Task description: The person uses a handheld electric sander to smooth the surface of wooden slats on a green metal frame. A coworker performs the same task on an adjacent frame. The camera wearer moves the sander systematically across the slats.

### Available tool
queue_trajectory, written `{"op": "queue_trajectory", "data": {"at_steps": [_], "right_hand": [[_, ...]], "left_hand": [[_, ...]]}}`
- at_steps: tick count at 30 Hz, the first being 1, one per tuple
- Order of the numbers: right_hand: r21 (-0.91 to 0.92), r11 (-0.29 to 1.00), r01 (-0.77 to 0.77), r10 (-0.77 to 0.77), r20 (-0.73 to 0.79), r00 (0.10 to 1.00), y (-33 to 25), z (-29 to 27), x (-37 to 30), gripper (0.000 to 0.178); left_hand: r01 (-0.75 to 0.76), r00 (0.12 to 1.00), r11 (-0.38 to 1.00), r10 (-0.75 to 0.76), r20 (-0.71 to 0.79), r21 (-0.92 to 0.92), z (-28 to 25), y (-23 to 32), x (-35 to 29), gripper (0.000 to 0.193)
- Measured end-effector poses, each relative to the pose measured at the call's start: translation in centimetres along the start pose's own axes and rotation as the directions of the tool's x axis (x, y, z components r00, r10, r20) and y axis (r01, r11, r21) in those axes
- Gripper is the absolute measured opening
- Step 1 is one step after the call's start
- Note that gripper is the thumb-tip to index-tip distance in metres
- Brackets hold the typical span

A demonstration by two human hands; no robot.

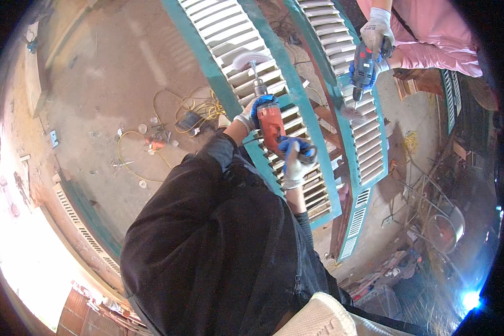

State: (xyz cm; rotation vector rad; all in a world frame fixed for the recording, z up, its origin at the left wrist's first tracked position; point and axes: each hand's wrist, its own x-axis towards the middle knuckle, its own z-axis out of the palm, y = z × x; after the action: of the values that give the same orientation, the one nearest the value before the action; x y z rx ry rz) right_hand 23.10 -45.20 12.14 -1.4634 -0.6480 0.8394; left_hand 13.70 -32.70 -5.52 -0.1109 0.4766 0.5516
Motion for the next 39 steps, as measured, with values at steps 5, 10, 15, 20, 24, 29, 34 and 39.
{"op": "queue_trajectory", "data": {"at_steps": [5, 10, 15, 20, 24, 29, 34, 39], "right_hand": [[0.062, 0.998, -0.017, 0.009, 0.129, 0.992, -0.4, -5.4, 6.1, 0.009], [0.130, 0.988, -0.082, 0.059, 0.171, 0.984, -1.7, -6.4, 11.5, 0.007], [0.145, 0.989, -0.013, 0.000, 0.088, 0.996, -3.6, -6.6, 12.1, 0.009], [0.158, 0.987, -0.013, 0.025, -0.072, 0.997, -3.3, -5.0, 8.6, 0.007], [0.192, 0.978, -0.078, 0.105, -0.135, 0.985, -2.0, -2.8, 4.5, 0.011], [0.183, 0.976, -0.119, 0.160, -0.229, 0.960, 1.6, -1.0, 0.3, 0.013], [0.162, 0.977, -0.136, 0.164, -0.169, 0.972, -0.2, 1.2, -0.2, 0.010], [0.123, 0.990, -0.067, 0.089, -0.185, 0.979, -1.7, -0.2, 3.4, 0.010]], "left_hand": [[0.101, 0.994, 0.995, -0.100, -0.045, 0.018, 2.6, -1.4, 2.1, 0.020], [0.021, 0.985, 0.998, -0.010, -0.171, 0.062, 2.9, -1.4, 6.6, 0.024], [-0.112, 0.988, 0.988, 0.123, -0.094, 0.110, 6.6, -0.4, 9.0, 0.020], [0.043, 0.986, 0.997, -0.053, -0.159, -0.067, 6.0, -1.4, 5.2, 0.016], [0.041, 0.984, 0.999, -0.038, -0.174, 0.015, 1.3, -0.4, 1.4, 0.015], [0.083, 0.967, 0.995, -0.067, -0.245, 0.056, 0.2, 1.2, -2.4, 0.015], [0.054, 0.947, 0.979, 0.013, -0.322, 0.199, 0.0, 1.5, -2.7, 0.013], [0.063, 0.938, 0.998, -0.069, -0.340, -0.028, 2.6, 0.3, -1.9, 0.015]]}}
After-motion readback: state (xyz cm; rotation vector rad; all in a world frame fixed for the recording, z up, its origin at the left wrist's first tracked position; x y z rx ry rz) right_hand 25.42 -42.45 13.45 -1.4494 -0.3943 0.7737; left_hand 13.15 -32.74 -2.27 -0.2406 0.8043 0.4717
